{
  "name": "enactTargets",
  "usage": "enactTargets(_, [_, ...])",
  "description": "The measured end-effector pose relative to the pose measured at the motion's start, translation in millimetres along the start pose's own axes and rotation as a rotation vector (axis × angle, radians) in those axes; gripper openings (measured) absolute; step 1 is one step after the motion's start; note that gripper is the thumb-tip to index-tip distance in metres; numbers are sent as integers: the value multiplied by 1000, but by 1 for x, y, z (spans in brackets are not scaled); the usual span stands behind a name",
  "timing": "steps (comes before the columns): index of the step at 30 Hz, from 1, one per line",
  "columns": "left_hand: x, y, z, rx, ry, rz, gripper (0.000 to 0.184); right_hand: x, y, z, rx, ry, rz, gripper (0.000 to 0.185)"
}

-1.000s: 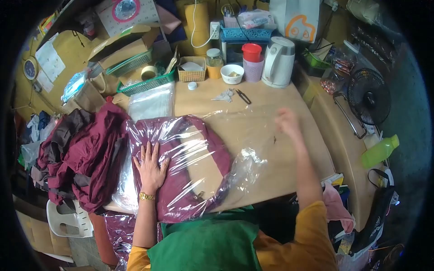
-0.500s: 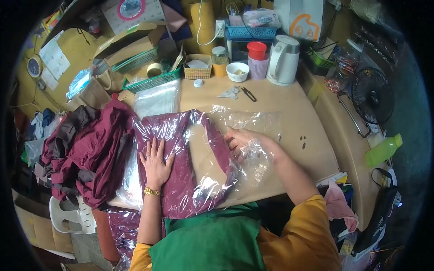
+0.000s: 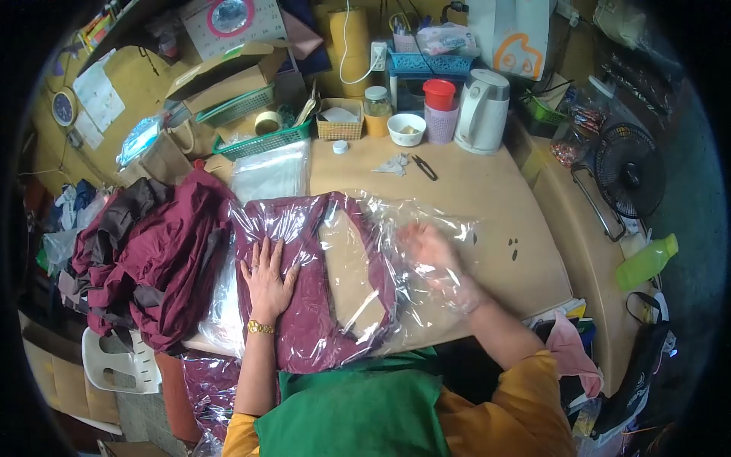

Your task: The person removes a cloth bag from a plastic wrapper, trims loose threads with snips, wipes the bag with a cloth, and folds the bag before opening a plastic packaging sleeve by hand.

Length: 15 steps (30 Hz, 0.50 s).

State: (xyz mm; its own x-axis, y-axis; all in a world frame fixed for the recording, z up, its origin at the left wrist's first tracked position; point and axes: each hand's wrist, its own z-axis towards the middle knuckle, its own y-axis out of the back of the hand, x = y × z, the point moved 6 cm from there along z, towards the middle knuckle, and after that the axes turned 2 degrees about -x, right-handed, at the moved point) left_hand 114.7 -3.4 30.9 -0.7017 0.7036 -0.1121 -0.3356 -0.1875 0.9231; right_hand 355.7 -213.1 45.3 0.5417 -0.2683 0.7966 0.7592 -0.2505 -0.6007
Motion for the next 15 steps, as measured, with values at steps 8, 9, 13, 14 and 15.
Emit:
enactTargets(8, [-1, 0, 1, -10, -6, -8, 65, -45, 12, -35, 428, -667, -104, 51])
enactTargets(9, [-1, 1, 0, -13, -4, -9, 65, -45, 7, -27, 454, -541, 32, 54])
enactTargets(13, [-1, 1, 0, -14, -9, -4, 65, -62, 2, 14, 85, -287, -59, 62])
enactTargets(14, [0, 0, 0, -11, -7, -4, 65, -85, 33, 35, -92, -277, 3, 60])
enactTargets(15, [0, 1, 0, -13, -8, -1, 65, -79, 20, 42, -145, -317, 105, 59])
